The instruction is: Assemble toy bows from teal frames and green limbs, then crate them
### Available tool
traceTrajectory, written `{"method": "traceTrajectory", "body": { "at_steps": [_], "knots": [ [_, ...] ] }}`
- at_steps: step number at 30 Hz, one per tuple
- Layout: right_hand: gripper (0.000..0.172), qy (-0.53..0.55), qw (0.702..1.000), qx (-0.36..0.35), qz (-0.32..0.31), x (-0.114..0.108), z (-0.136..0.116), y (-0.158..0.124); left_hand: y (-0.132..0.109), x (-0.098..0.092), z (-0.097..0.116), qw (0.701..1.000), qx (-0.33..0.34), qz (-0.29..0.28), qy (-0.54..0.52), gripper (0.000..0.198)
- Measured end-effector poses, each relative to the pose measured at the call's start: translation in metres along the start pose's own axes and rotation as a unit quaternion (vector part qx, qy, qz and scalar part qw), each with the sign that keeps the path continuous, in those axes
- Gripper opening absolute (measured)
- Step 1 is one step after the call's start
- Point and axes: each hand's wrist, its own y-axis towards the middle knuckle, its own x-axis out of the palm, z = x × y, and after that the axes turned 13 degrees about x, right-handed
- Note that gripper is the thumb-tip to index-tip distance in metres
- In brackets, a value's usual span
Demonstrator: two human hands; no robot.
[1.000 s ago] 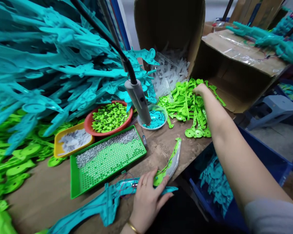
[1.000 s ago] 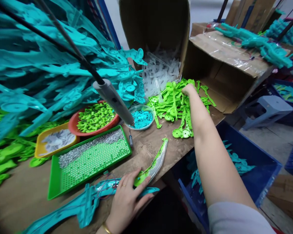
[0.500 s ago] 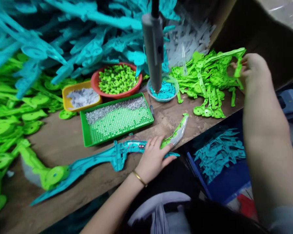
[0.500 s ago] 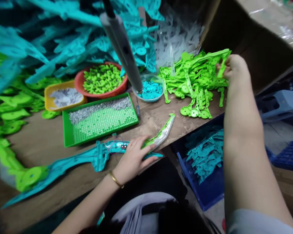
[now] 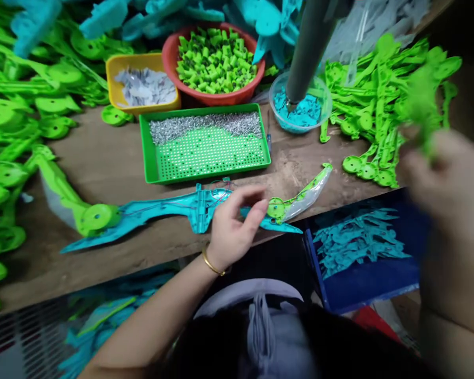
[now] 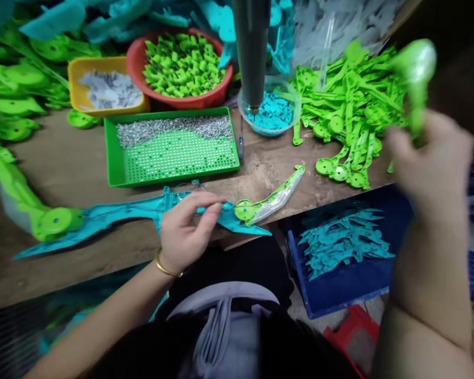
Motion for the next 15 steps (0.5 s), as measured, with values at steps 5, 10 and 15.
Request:
{"method": "traceTrajectory", "body": {
  "at_steps": [5,10,15],
  "knots": [
    [0.059,0.077,0.893,-0.405,-0.181,0.024,-0.074,-0.104,-0.003,0.006,0.014,0.931,-0.215,-0.039,-0.292,0.046],
    [0.087,0.166,0.857,-0.458,-0.166,0.041,-0.095,-0.132,-0.015,0.017,0.024,0.892,-0.322,0.017,-0.316,0.035],
    [0.071,0.202,0.861,-0.426,-0.189,0.039,-0.098,-0.133,-0.031,0.008,0.019,0.962,-0.214,0.026,-0.164,0.026]
  ]
}}
